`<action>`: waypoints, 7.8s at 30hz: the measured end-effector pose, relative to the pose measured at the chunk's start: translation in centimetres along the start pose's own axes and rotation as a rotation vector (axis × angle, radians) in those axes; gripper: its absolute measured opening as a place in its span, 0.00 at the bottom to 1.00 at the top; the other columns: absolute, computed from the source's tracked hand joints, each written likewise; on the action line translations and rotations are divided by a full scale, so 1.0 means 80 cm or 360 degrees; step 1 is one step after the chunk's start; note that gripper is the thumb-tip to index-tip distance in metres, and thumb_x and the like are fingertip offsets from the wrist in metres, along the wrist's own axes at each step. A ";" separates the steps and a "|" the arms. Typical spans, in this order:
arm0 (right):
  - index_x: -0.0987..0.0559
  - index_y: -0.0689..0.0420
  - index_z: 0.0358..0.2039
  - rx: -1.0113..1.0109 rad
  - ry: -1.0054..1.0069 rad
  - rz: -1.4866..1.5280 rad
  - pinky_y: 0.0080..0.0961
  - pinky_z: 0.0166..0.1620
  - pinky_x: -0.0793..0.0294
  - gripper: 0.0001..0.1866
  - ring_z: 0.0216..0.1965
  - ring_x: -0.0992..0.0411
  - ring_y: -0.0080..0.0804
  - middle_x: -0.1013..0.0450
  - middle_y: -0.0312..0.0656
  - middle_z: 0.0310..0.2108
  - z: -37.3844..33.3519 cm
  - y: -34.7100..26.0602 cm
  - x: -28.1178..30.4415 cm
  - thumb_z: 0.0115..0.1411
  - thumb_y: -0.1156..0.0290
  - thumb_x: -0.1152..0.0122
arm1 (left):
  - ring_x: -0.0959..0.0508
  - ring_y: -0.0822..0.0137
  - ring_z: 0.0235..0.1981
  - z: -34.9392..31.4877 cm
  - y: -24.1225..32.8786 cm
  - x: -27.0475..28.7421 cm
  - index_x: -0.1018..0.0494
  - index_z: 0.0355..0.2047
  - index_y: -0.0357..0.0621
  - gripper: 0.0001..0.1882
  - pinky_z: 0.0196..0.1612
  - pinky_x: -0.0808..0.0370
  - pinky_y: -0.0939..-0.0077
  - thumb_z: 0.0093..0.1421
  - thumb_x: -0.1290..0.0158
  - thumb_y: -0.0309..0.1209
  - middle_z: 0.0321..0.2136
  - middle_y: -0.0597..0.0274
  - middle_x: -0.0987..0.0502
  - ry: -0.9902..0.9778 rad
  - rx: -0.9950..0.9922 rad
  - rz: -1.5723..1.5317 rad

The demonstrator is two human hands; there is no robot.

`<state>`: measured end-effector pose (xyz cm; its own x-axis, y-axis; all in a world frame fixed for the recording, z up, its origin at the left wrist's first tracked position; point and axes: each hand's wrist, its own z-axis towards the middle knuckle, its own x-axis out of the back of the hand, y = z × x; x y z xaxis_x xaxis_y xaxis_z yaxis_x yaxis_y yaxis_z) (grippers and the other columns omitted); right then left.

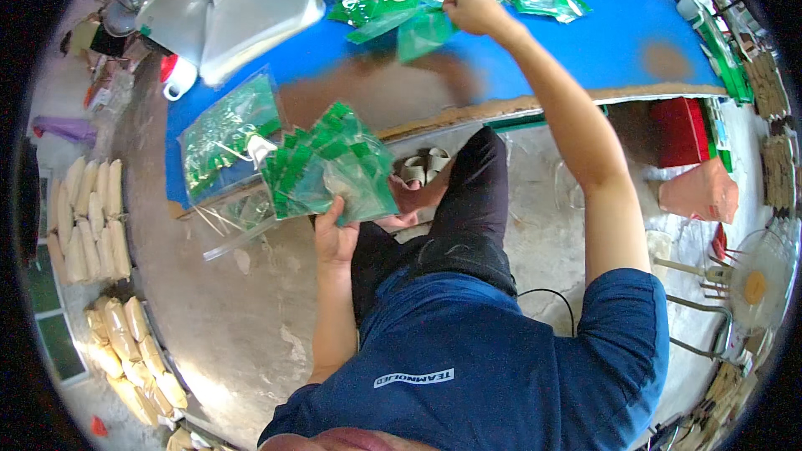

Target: Sorting green plastic packets and placing them into a clear plastic bag on a blue table.

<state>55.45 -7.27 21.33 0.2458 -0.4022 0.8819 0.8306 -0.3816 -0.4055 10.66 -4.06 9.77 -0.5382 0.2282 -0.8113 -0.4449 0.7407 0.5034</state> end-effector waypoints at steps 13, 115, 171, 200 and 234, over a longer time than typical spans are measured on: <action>0.16 0.59 0.38 -0.0115 -0.0347 0.0170 0.27 0.35 0.26 0.18 0.30 0.26 0.25 0.20 0.39 0.30 0.080 0.048 0.135 0.62 0.57 0.41 | 0.30 0.60 0.60 0.002 0.010 -0.024 0.35 0.61 0.45 0.31 0.66 0.36 0.59 0.56 0.40 0.20 0.58 0.60 0.29 -0.0122 -0.0022 0.0002; 0.36 0.65 0.64 -0.0397 0.0018 0.1100 0.38 0.63 0.36 0.48 0.63 0.36 0.44 0.36 0.57 0.62 -0.061 -0.107 -0.064 0.57 0.37 0.39 | 0.27 0.63 0.55 0.043 0.077 -0.063 0.36 0.61 0.41 0.27 0.60 0.30 0.60 0.61 0.47 0.17 0.56 0.59 0.29 -0.0213 -0.0345 0.0471; 0.35 0.69 0.54 0.0361 -0.0488 0.0644 0.48 0.44 0.26 0.47 0.41 0.25 0.64 0.24 0.64 0.35 -0.171 -0.216 -0.017 0.41 0.53 0.24 | 0.25 0.68 0.48 0.058 0.071 -0.124 0.29 0.53 0.37 0.36 0.54 0.28 0.70 0.43 0.29 0.26 0.47 0.61 0.23 -0.0594 -0.0594 0.1337; 0.47 0.57 0.67 0.0072 -0.0629 0.1728 0.33 0.60 0.32 0.52 0.58 0.34 0.38 0.34 0.50 0.56 -0.238 -0.239 -0.042 0.45 0.74 0.24 | 0.36 0.62 0.65 -0.025 0.053 -0.093 0.48 0.70 0.44 0.46 0.67 0.40 0.65 0.54 0.38 0.21 0.66 0.55 0.38 -0.0382 -0.0471 0.0505; 0.31 0.58 0.59 -0.0286 -0.1298 0.2042 0.32 0.56 0.28 0.32 0.52 0.28 0.29 0.26 0.41 0.50 -0.134 -0.199 -0.041 0.56 0.65 0.31 | 0.31 0.68 0.17 0.078 0.154 -0.124 0.20 0.33 0.39 0.07 0.23 0.33 0.71 0.53 0.38 0.25 0.17 0.61 0.30 0.0231 -0.1516 0.2586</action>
<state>36.09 -8.83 22.32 0.9773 0.0002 -0.2120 -0.2046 -0.2609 -0.9434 14.96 6.77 22.15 -0.8120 0.1664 0.5594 0.3218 -0.6719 0.6670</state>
